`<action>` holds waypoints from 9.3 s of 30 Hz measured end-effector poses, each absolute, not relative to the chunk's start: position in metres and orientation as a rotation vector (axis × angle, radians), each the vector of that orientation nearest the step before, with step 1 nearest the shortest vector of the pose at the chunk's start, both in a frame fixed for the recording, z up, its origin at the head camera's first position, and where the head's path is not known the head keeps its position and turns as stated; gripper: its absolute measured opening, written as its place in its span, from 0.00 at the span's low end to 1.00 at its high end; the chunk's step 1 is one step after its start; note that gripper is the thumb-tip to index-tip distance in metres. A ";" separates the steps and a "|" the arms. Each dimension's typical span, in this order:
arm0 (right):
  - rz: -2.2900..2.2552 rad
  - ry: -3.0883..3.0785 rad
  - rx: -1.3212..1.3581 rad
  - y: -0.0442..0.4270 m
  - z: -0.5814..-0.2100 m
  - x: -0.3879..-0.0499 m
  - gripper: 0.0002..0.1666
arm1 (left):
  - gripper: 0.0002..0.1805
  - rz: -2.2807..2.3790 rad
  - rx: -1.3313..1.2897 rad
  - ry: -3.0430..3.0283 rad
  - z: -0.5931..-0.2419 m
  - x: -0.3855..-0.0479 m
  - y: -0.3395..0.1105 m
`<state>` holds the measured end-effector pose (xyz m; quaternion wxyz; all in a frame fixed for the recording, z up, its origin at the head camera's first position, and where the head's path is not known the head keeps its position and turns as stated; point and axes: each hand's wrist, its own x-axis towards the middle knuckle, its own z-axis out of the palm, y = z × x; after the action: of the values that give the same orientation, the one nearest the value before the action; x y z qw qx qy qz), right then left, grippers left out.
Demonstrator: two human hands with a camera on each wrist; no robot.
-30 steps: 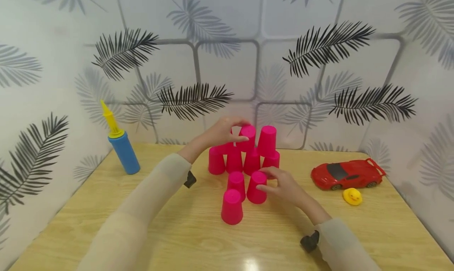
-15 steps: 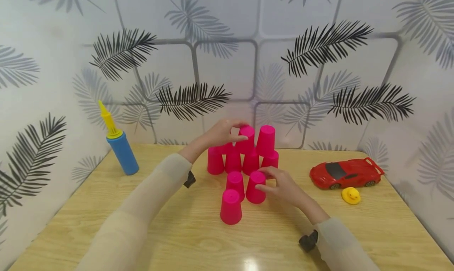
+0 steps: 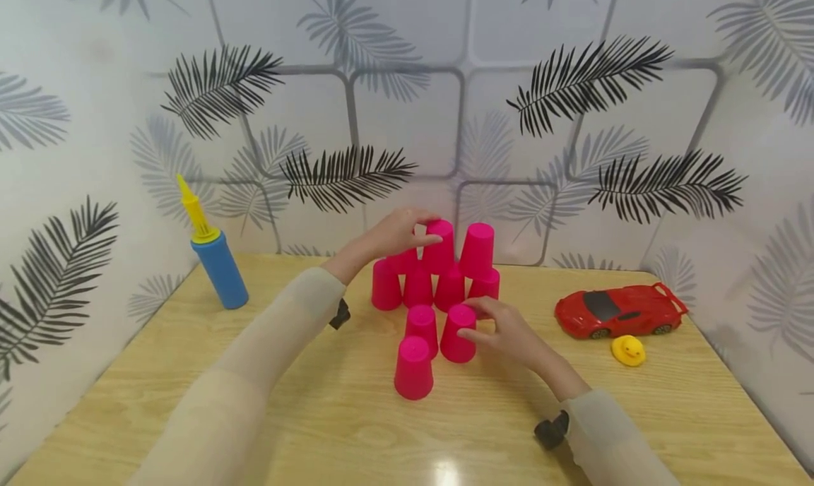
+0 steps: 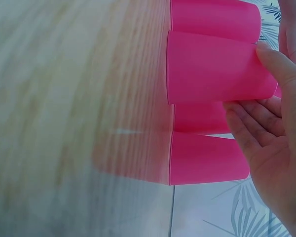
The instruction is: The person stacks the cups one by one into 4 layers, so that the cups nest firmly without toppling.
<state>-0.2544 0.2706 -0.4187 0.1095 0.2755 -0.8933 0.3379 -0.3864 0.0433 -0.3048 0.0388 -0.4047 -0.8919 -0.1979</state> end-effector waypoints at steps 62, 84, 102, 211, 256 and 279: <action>1.624 -1.771 0.284 0.296 -0.318 -0.299 0.21 | 0.26 -1.342 -1.339 -2.679 -0.398 -0.255 -0.034; 1.045 -2.346 0.419 0.268 -0.287 -0.337 0.29 | 0.28 -1.059 -1.430 -2.719 -0.401 -0.251 -0.027; 1.035 -2.454 0.415 0.259 -0.281 -0.345 0.31 | 0.27 -1.048 -1.456 -2.720 -0.401 -0.251 -0.026; 1.235 -2.724 0.821 0.214 -0.418 -0.261 0.28 | 0.32 -1.337 -0.825 -2.450 -0.281 -0.388 0.020; 1.468 -1.805 0.068 0.321 -0.330 -0.275 0.18 | 0.32 -1.362 -0.897 -2.699 -0.413 -0.377 -0.051; 1.213 -2.177 0.322 0.238 -0.217 -0.344 0.29 | 0.27 -1.291 -0.896 -2.697 -0.414 -0.379 -0.051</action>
<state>-0.3441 0.2382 -0.2166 0.3092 0.1220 -0.8240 0.4589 -0.3789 -0.0510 -0.4139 0.0099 -0.2870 -0.8640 -0.4136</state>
